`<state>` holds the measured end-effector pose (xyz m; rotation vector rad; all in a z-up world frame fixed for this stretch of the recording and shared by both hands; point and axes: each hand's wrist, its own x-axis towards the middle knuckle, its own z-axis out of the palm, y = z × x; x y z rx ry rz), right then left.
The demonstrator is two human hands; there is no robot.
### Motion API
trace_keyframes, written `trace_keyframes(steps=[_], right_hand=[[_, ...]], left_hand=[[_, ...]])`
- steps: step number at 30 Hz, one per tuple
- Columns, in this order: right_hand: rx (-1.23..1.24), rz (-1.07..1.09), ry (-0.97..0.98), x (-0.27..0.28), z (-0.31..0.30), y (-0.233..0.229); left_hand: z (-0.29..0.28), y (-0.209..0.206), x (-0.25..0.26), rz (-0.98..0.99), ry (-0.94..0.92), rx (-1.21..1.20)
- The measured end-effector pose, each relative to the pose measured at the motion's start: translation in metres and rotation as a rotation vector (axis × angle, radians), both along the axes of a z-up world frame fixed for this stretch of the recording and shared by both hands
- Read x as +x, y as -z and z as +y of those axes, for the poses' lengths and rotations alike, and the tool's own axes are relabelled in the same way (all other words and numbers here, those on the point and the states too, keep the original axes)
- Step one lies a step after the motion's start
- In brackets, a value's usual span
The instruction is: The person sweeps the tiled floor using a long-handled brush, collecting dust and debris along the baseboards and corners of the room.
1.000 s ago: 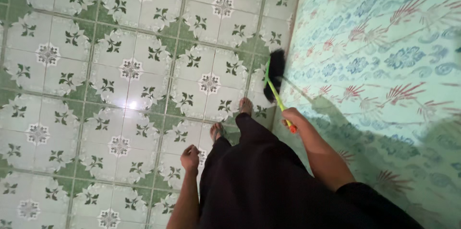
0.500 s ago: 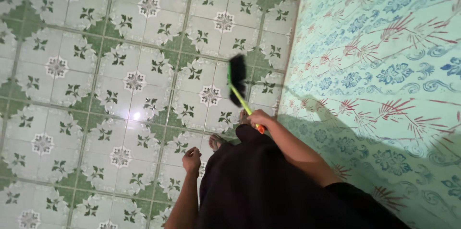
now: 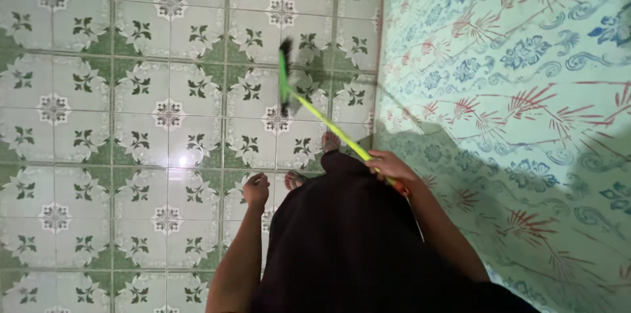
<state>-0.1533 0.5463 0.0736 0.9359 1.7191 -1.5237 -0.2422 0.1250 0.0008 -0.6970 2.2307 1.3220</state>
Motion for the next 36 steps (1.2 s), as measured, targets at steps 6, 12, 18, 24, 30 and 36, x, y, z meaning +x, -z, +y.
trace_keyframes(steps=[6,12,18,24,30,36], right_hand=[[0.148,0.045,0.099,0.036,0.017,0.000],[0.207,-0.077,0.271,0.024,0.043,0.002],[0.058,-0.111,0.343,-0.014,0.048,0.030],[0.020,-0.133,0.297,-0.065,0.022,0.053],[0.156,-0.176,0.087,-0.101,-0.010,0.065],[0.086,-0.062,-0.165,-0.123,-0.053,0.085]], left_hand=[[0.017,0.008,-0.004,-0.016,0.051,0.000],[0.016,0.010,-0.007,-0.002,0.061,-0.013],[-0.006,0.006,0.008,-0.027,0.007,-0.024],[-0.021,0.005,0.033,-0.016,-0.058,-0.069],[-0.028,-0.001,0.063,-0.046,-0.182,-0.049],[-0.035,-0.007,0.084,-0.143,-0.273,-0.038]])
